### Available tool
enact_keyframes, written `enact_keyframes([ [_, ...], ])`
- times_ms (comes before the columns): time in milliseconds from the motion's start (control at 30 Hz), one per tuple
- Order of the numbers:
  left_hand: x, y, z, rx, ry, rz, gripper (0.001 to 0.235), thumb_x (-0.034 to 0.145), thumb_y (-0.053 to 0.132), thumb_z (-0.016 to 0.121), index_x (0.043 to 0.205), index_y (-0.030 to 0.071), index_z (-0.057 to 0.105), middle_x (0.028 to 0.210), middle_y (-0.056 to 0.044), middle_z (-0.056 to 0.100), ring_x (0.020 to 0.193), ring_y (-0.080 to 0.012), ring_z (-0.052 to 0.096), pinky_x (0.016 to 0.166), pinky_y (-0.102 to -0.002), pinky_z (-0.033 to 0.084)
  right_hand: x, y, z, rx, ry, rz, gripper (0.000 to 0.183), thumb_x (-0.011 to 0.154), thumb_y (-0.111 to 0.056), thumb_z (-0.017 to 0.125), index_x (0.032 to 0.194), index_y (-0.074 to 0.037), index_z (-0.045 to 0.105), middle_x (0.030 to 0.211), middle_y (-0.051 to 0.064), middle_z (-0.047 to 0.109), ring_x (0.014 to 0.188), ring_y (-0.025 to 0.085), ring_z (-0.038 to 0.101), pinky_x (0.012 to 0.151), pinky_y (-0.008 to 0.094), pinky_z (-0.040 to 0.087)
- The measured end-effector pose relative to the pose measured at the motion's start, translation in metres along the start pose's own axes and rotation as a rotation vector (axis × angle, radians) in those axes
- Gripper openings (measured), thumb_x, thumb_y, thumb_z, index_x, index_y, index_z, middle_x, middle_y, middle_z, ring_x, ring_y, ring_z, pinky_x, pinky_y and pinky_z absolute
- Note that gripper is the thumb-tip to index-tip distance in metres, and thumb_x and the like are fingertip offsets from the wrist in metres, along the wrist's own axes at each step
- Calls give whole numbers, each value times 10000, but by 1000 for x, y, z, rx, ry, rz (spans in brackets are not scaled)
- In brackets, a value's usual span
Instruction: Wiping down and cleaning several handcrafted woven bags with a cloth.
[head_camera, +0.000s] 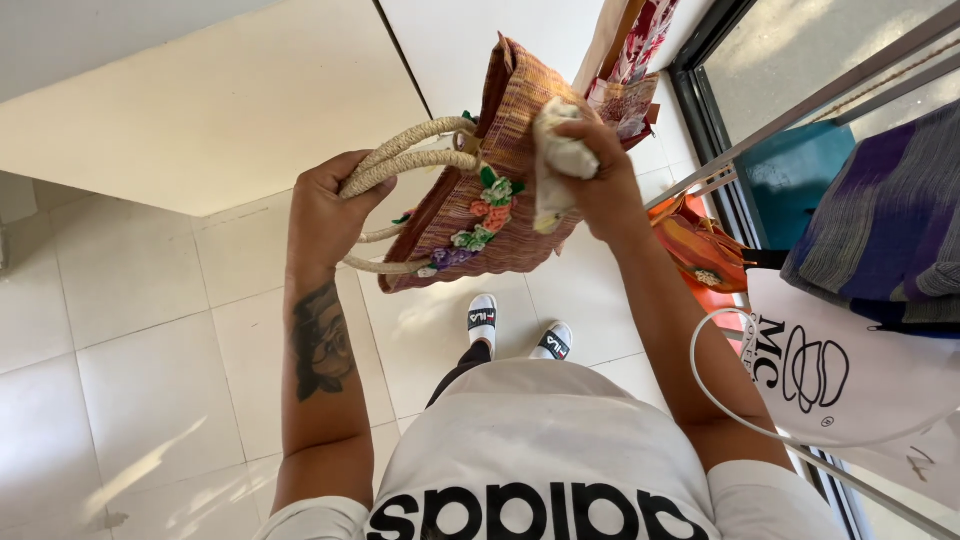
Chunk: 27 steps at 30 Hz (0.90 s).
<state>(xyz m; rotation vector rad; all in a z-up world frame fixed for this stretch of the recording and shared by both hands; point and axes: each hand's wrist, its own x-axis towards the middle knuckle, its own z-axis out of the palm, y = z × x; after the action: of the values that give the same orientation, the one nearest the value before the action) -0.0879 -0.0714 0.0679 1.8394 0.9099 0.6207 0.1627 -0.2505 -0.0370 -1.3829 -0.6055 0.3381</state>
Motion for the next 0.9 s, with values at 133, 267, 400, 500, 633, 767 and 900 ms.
enact_keyframes([
  [133,-11,1,2,-84,11,-33,294,824,81,851,1099,155,777,913,-14,743,818,-63,637,793,-222,508,8,4,-25,-158,-88,-73,343,848,-37,829,1141,-200,762,1139,88,640,1087,227,592,1027,394,439],
  [267,-23,-1,6,-102,27,-50,315,803,89,867,1101,143,777,847,-1,712,695,-53,587,621,-195,478,-3,5,-38,-195,48,-104,418,850,54,720,1217,-145,706,1217,186,576,1200,337,566,1086,470,415],
  [400,-34,-18,6,-137,33,-17,309,837,71,841,1134,93,756,784,-21,667,618,-54,577,554,-163,469,-20,-23,-35,-298,-227,-223,438,827,118,751,1126,-201,776,1246,124,558,1256,344,559,1111,496,420],
  [500,-47,-27,-5,-148,90,-66,355,798,90,875,1136,82,766,758,-53,654,591,-89,572,523,-193,474,-3,17,-69,-320,-282,-238,430,834,93,713,1125,-215,787,1242,111,542,1237,355,582,1109,483,434],
  [633,-62,-54,-18,-205,179,-102,365,792,76,872,1140,82,762,736,-41,617,575,-77,562,517,-193,503,17,58,-114,-482,5,-182,424,849,62,597,1141,-186,779,1091,119,597,1074,321,645,1021,415,478],
  [767,-64,-65,-20,-309,249,-130,350,816,80,873,1144,72,751,714,-44,594,523,-96,568,507,-213,529,12,36,-72,-378,98,-231,520,793,113,584,1194,-186,725,1198,101,532,1130,260,548,1013,379,416],
  [900,-56,-72,-15,-403,242,-171,335,823,108,881,1133,101,752,710,-27,597,488,-100,574,501,-211,542,-32,6,1,-351,-203,-271,442,854,75,812,1178,-206,701,1466,51,355,1389,346,431,1193,416,502],
])
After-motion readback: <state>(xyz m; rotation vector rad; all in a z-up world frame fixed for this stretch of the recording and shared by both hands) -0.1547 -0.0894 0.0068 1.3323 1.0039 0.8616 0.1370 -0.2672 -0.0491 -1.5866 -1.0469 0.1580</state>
